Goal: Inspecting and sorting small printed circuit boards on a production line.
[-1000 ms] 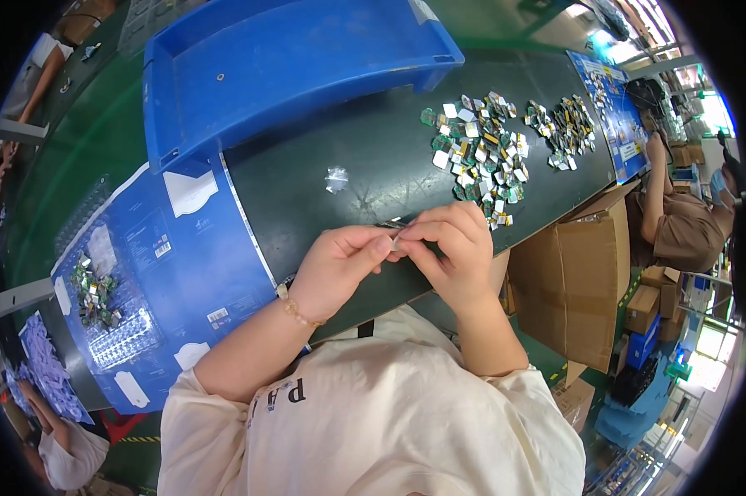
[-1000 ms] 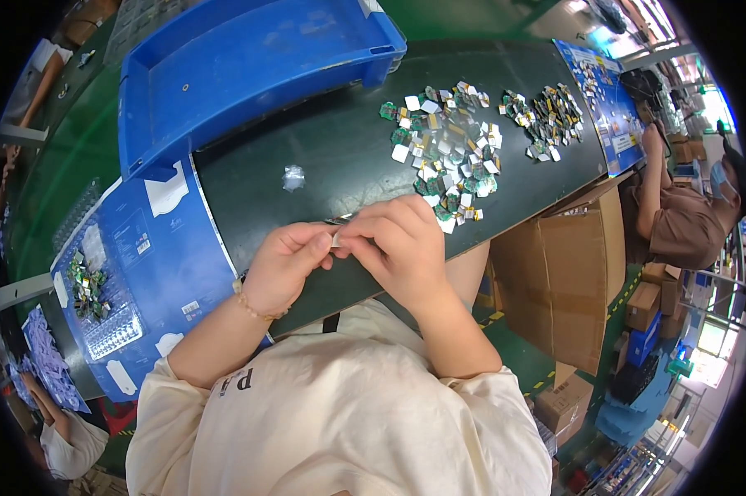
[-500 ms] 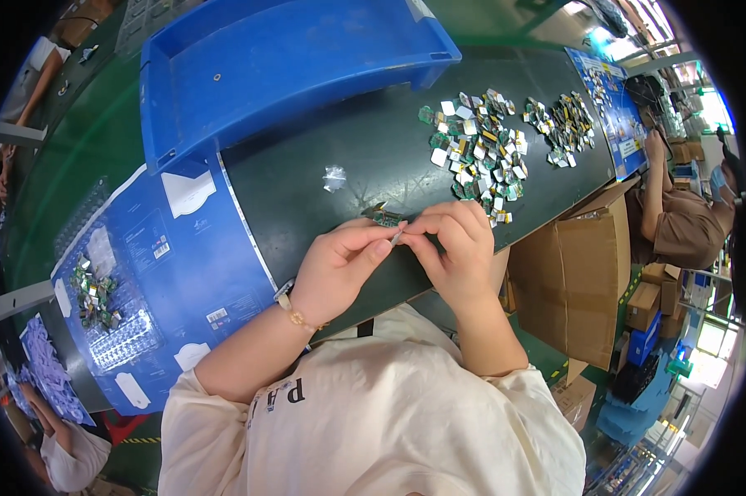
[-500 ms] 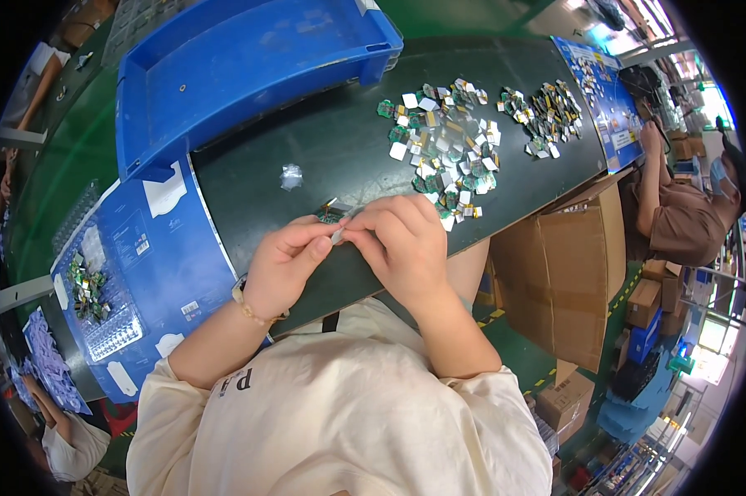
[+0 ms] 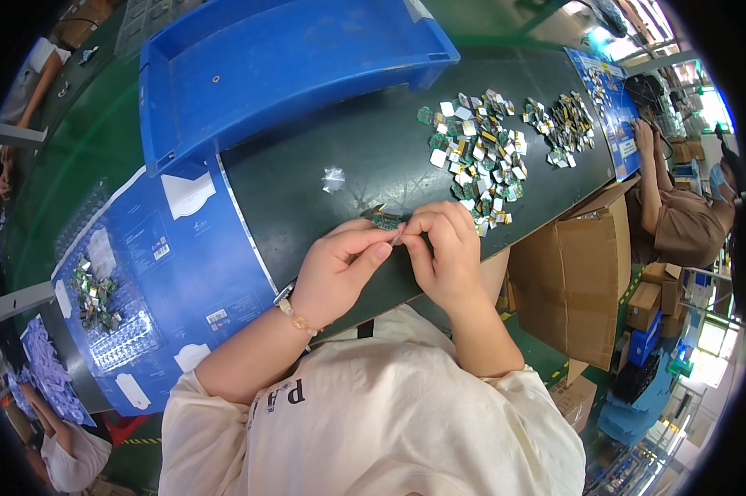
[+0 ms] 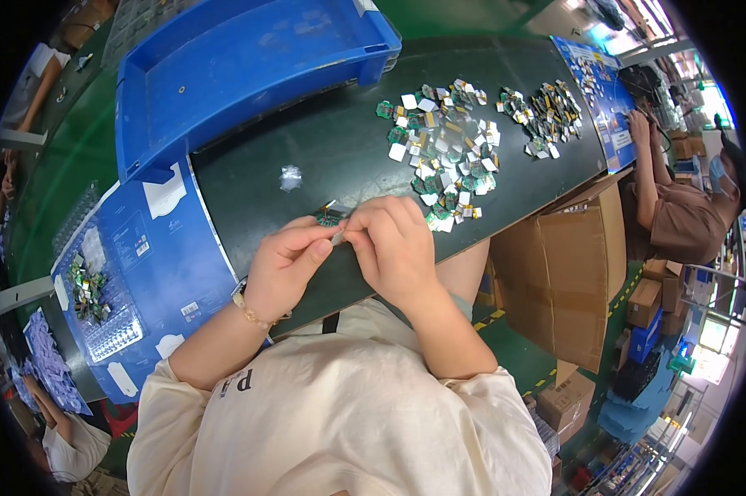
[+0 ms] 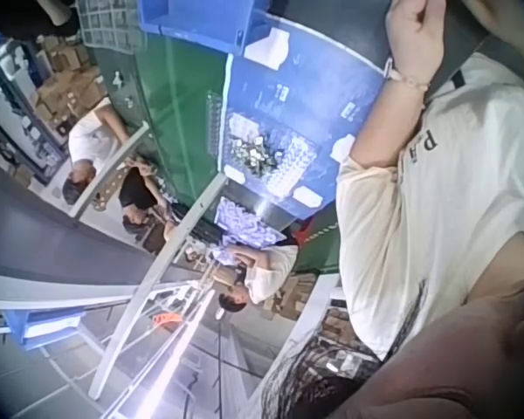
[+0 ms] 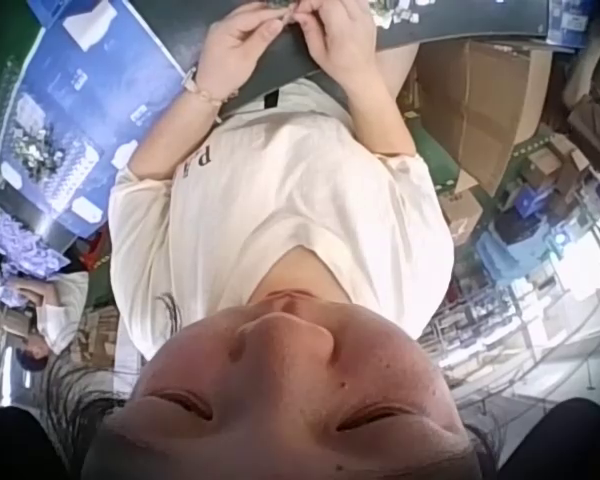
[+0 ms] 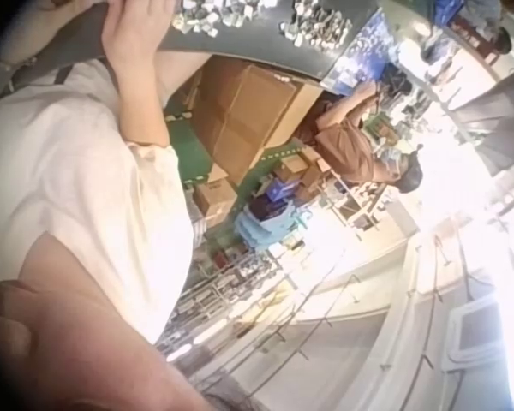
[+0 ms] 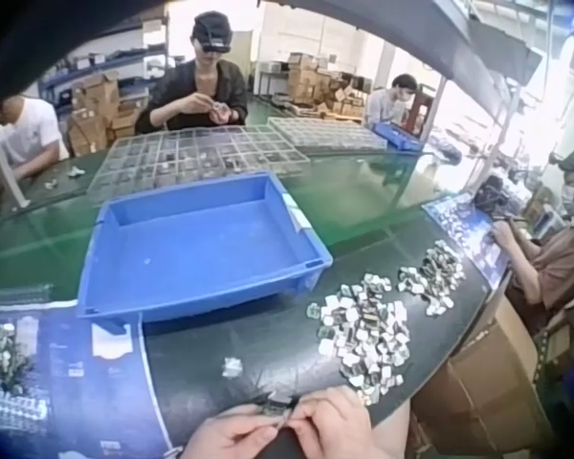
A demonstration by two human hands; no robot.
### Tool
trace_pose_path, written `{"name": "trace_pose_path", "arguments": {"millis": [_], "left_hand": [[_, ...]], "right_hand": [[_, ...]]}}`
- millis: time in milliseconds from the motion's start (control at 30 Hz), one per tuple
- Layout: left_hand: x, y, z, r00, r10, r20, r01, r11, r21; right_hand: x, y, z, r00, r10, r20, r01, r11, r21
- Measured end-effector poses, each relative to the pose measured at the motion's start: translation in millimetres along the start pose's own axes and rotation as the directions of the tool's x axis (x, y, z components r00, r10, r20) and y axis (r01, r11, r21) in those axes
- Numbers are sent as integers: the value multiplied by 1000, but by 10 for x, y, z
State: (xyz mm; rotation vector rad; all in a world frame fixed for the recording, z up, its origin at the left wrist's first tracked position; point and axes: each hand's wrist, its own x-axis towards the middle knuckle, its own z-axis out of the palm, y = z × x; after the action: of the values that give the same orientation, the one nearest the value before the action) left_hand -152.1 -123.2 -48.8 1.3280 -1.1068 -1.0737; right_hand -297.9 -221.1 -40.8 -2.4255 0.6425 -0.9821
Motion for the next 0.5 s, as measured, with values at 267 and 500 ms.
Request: {"name": "trace_pose_path", "arguments": {"millis": [267,500], "left_hand": [[24,-44,-5,976,-214,-31,179,882,-435],[1,-60,-17,963,-268,24,236,803,-547]], "right_hand": [[174,-44,-114,995,-98,-25,100,991,88],[1577,-74,-220,947,-56,-315,58,998,-2]]}}
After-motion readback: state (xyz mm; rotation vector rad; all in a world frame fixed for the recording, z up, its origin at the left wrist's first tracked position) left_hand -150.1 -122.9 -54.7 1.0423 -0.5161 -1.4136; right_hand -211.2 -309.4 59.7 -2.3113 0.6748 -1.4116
